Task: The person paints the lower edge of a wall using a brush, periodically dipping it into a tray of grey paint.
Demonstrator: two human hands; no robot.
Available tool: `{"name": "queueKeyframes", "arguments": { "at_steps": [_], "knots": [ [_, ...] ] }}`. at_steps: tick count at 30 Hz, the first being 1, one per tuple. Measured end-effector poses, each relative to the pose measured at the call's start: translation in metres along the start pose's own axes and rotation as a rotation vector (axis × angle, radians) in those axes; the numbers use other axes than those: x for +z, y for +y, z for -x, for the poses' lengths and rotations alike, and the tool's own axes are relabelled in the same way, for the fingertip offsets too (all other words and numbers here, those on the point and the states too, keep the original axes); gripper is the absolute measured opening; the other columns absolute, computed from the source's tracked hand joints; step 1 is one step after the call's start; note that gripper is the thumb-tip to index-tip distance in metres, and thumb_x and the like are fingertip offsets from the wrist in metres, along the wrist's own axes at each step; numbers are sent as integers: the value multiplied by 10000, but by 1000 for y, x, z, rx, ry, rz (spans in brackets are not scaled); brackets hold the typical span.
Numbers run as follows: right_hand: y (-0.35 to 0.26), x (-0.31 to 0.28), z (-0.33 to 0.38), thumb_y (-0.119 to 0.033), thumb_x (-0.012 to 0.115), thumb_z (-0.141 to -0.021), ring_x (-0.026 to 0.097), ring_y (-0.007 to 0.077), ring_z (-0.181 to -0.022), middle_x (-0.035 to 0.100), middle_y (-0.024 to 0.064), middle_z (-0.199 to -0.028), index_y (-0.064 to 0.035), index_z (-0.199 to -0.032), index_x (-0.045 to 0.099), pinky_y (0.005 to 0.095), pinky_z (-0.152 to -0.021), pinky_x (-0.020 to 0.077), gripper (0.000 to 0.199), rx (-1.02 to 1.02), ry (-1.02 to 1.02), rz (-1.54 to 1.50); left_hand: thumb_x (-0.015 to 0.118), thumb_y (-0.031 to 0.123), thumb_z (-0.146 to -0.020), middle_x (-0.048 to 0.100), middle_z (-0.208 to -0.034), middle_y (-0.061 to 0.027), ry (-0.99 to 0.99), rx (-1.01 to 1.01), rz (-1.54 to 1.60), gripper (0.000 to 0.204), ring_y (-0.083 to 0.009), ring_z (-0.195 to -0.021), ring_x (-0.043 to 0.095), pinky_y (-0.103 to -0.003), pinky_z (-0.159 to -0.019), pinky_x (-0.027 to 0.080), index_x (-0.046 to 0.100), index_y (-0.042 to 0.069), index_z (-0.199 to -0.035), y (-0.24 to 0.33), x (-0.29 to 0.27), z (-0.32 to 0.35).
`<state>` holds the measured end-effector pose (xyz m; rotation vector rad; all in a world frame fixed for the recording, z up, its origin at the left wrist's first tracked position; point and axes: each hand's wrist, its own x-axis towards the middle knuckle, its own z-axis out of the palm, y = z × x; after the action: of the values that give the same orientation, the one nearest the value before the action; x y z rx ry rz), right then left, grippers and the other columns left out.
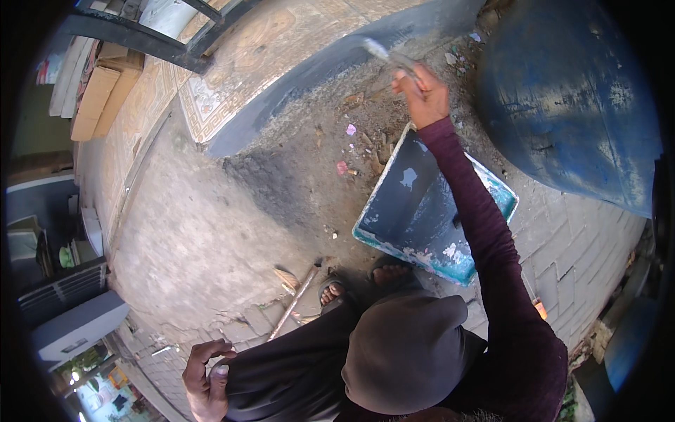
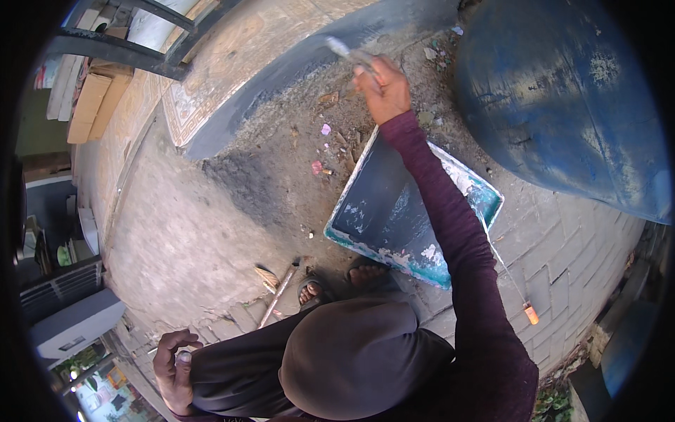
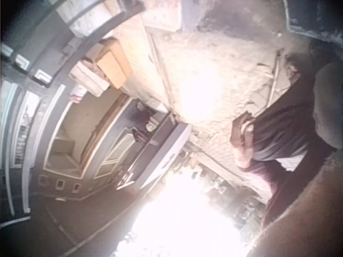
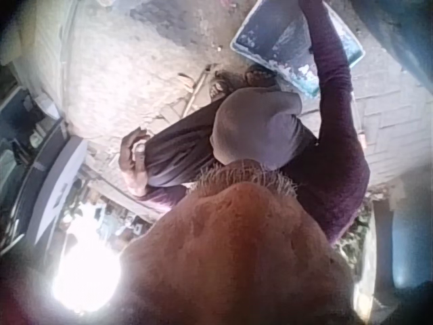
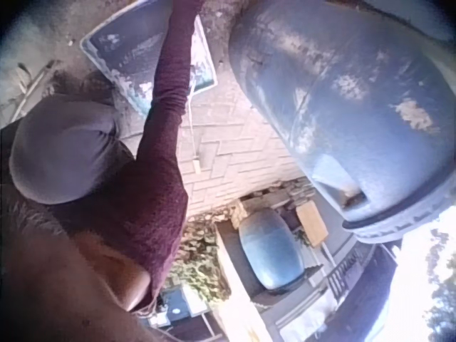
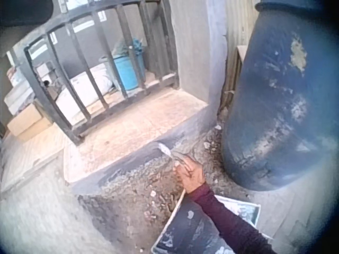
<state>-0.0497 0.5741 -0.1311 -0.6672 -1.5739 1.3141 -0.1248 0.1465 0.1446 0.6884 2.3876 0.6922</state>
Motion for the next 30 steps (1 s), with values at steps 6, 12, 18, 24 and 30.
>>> {"name": "queueKeyframes", "arguments": {
  "at_steps": [6,12,18,24,30],
  "knots": [
    [1,-2,9,-109,511,-931,586,116,-769,564,70,-966,-30,-1207,572,252,-662,508,293,-148,267,195,542,396,-903,568,-947,-133,-22,36,-11,478,-214,-822,600,-331,-778,448,532,-58,-1051,-3,-3,1],
    [-21,73,50,-12,569,-821,531,273,-750,487,135,-865,-61,-1238,530,347,-668,440,421,-145,-64,162,538,392,-907,566,-940,-128,-31,62,-11,463,-213,-823,604,-325,-768,454,542,-53,-1035,2,1,-4],
    [-31,66,49,-45,588,-864,558,131,-795,544,74,-922,-35,-1193,575,253,-663,476,329,-127,-393,127,541,399,-905,565,-938,-129,-18,70,-28,465,-210,-821,605,-322,-766,456,548,-49,-1027,4,1,-3],
    [-12,41,25,-24,504,-897,571,108,-721,514,79,-965,-44,-1223,553,230,-613,470,330,-37,26,-40,542,392,-906,571,-938,-134,-5,67,-10,459,-212,-822,608,-321,-769,453,549,-48,-1034,-3,-1,-1],
    [-15,63,43,-19,503,-886,566,187,-775,495,108,-949,-19,-1156,548,317,-666,487,273,-144,157,160,558,237,-906,574,-973,-157,-46,148,-93,335,-228,-850,620,-307,-762,491,542,-48,-1079,-2,-13,7]
  ]
}}
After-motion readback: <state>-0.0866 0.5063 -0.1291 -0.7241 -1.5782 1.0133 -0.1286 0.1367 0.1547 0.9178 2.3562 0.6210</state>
